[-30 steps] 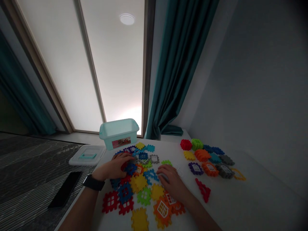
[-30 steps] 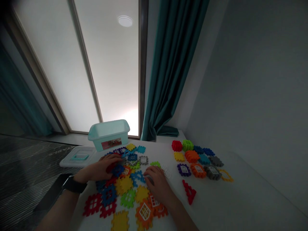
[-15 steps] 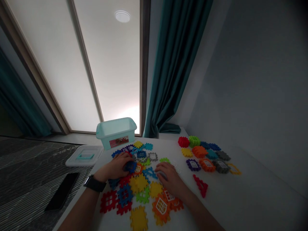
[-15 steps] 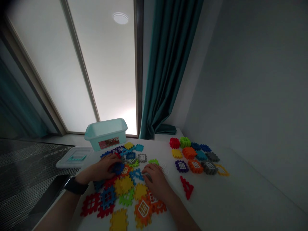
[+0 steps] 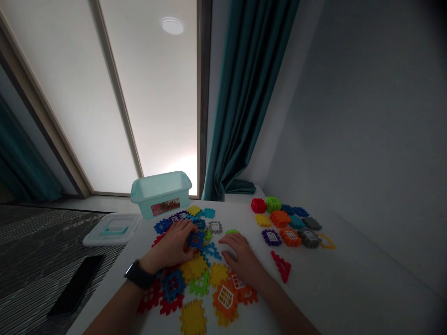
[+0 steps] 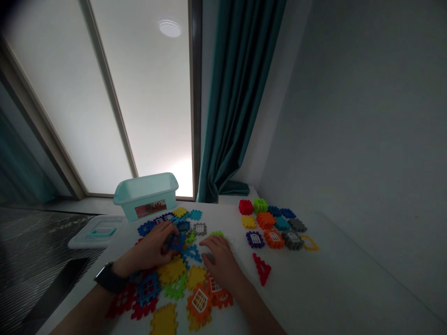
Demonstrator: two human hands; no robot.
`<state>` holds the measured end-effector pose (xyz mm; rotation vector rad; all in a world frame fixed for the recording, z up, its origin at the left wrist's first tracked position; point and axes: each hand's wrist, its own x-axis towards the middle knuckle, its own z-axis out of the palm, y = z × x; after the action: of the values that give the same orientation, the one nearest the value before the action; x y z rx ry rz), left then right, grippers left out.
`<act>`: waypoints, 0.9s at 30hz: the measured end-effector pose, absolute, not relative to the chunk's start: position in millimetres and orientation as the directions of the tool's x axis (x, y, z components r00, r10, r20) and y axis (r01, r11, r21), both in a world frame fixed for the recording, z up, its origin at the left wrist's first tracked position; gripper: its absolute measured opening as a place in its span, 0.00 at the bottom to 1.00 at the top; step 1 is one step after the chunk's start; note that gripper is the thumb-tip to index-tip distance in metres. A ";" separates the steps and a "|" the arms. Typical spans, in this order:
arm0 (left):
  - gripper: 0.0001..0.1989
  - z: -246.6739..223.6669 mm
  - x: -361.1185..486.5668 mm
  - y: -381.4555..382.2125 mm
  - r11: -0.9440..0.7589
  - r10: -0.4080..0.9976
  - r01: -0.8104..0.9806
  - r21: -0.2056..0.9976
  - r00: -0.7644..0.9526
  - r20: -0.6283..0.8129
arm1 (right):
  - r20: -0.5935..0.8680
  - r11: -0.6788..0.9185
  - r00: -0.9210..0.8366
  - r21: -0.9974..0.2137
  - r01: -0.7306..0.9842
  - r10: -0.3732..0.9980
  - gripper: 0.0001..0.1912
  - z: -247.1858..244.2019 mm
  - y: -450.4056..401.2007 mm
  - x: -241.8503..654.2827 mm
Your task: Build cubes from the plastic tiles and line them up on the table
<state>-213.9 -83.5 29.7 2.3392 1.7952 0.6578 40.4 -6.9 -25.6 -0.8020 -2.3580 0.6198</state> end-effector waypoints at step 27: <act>0.26 4.5 -164.3 -84.9 -0.456 0.842 0.816 0.355 0.266 0.470 | 0.343 0.670 -0.682 -0.683 0.290 0.646 0.25 -5.4 -16.6 46.0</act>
<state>-164.3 -84.9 4.5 2.4659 1.6160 0.9587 46.0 -16.6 -5.4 -0.7203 -2.3050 0.8077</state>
